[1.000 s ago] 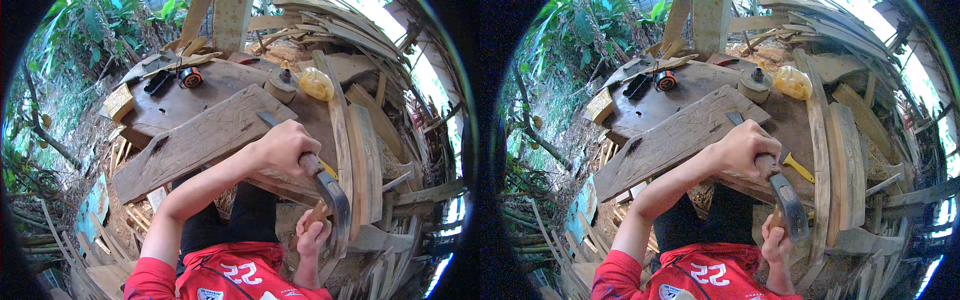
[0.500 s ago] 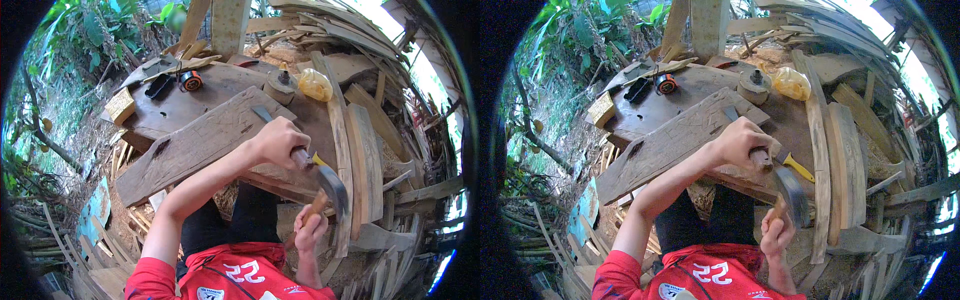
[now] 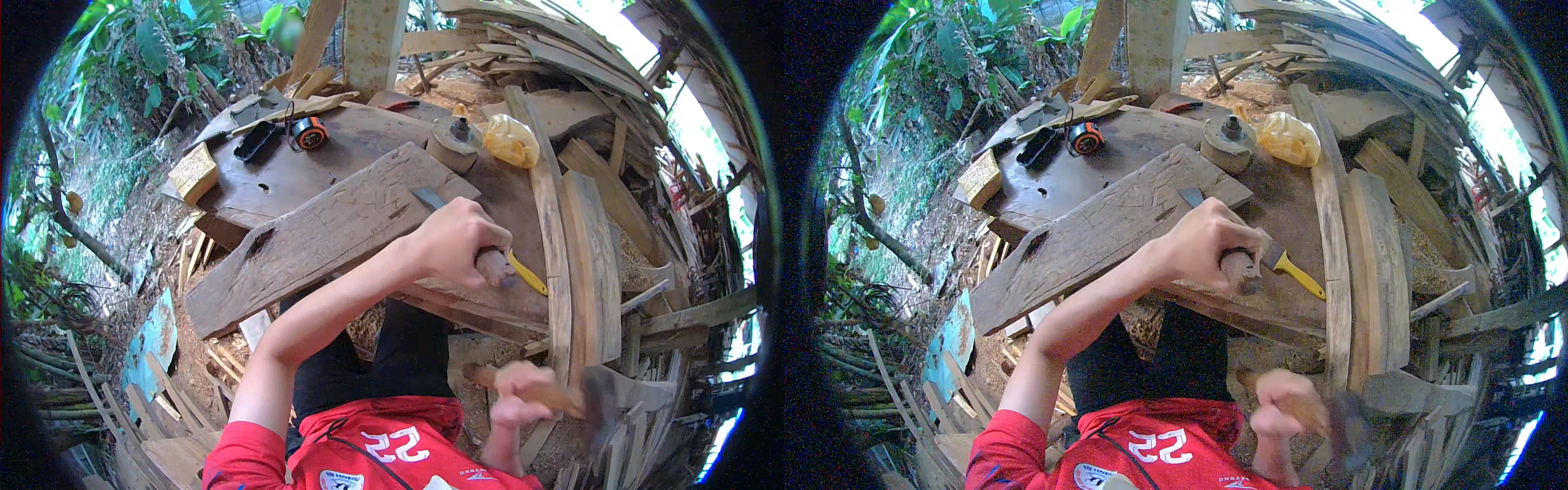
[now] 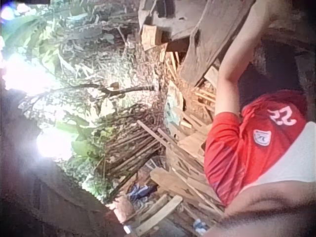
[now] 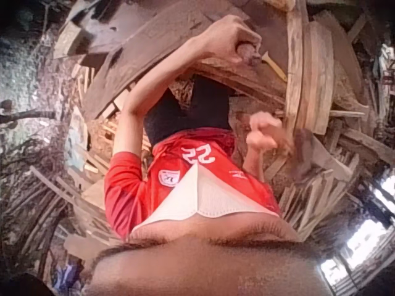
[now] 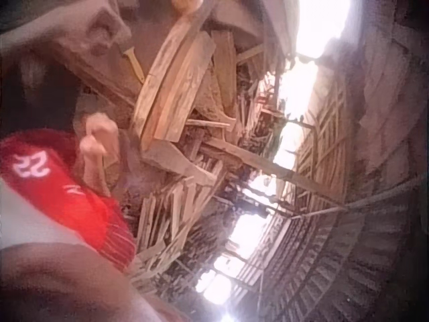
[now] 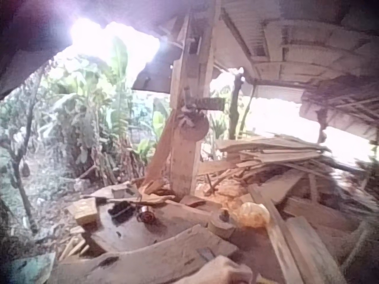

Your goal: The person carves a piece of wood using a chisel and a hammer, cleans the wood with a brush, and sands its surface with sandpaper by hand.

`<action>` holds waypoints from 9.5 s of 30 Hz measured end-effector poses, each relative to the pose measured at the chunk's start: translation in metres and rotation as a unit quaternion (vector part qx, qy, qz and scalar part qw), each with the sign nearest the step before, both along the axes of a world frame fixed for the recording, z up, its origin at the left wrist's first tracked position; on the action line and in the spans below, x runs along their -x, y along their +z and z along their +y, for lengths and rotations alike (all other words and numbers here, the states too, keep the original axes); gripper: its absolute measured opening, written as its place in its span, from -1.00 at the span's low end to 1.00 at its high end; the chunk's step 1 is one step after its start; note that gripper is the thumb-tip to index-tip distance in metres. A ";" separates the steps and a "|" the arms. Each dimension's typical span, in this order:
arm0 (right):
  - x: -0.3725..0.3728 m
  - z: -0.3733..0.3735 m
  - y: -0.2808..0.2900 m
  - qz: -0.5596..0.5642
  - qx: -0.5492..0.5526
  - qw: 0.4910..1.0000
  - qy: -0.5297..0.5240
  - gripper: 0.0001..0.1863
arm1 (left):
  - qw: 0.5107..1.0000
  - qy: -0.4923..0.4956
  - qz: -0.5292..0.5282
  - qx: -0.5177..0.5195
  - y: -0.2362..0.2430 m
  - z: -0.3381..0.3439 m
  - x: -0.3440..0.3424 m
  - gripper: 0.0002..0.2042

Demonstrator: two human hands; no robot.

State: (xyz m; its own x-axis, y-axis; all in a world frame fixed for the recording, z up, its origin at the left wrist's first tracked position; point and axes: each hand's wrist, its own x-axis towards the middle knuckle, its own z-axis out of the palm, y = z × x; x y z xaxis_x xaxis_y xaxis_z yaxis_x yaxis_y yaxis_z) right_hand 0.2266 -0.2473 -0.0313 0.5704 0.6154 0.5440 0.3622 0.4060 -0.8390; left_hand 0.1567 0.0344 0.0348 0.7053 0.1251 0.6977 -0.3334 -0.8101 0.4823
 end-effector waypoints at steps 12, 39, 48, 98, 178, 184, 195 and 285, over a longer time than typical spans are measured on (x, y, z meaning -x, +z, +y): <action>0.020 0.015 0.002 0.072 0.125 0.989 0.044 -0.27 | 1.000 0.026 0.007 -0.012 -0.007 0.002 0.002 -0.79; 0.013 0.006 -0.011 -0.094 -0.003 0.990 0.110 -0.34 | 1.000 0.004 0.004 0.008 0.001 0.002 0.014 -0.80; 0.021 0.018 -0.011 -0.022 0.040 0.998 0.052 -0.46 | 1.000 0.005 -0.009 0.003 0.001 0.001 0.012 -0.83; 0.025 0.037 -0.002 0.054 0.085 0.991 0.082 -0.30 | 0.999 0.030 -0.012 -0.021 -0.020 0.019 0.013 -0.81; 0.019 0.057 -0.031 0.013 0.101 0.994 0.041 -0.30 | 0.998 0.043 -0.026 -0.030 -0.020 0.023 0.012 -0.82; 0.027 0.045 -0.032 0.031 0.059 0.997 0.036 -0.35 | 0.997 0.058 -0.015 -0.043 -0.026 0.025 0.015 -0.82; 0.026 0.050 -0.008 0.128 0.215 0.963 0.099 -0.34 | 0.996 0.071 0.001 -0.045 -0.027 0.026 0.020 -0.86; -0.006 0.077 -0.021 0.056 0.020 0.997 0.042 -0.39 | 0.996 0.083 0.023 -0.002 -0.029 0.055 -0.006 -0.82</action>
